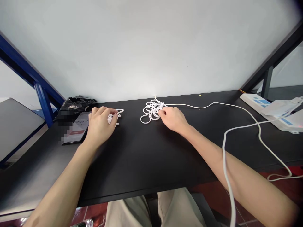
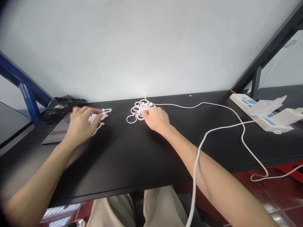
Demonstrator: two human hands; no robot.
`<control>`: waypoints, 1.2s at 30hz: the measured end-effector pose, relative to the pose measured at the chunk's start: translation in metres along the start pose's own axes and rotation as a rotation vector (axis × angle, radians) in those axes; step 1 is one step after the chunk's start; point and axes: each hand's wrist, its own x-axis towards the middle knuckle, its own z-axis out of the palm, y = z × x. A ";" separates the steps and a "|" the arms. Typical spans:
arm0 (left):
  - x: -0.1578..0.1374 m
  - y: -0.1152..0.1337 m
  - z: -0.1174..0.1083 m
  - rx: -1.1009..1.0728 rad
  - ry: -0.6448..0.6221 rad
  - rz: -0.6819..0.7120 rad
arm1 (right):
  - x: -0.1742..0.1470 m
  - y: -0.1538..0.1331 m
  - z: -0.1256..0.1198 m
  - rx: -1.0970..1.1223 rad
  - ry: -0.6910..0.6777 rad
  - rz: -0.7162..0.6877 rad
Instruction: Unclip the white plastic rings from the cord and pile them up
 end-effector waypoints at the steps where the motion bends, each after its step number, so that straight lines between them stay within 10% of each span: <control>1: 0.000 -0.004 -0.002 0.044 -0.023 -0.008 | 0.005 0.006 -0.001 -0.024 -0.022 0.042; 9: -0.003 -0.003 -0.005 0.210 -0.201 -0.051 | 0.011 0.011 -0.006 -0.166 -0.021 0.178; 21: -0.004 -0.003 0.004 0.272 -0.085 -0.004 | -0.018 -0.019 0.005 -0.111 0.060 -0.127; 26: -0.005 0.013 0.002 0.098 0.042 0.135 | -0.026 -0.026 0.006 0.059 0.045 -0.303; 36: -0.015 0.050 0.011 -0.243 -0.106 0.225 | -0.036 -0.036 0.014 0.276 -0.064 -0.427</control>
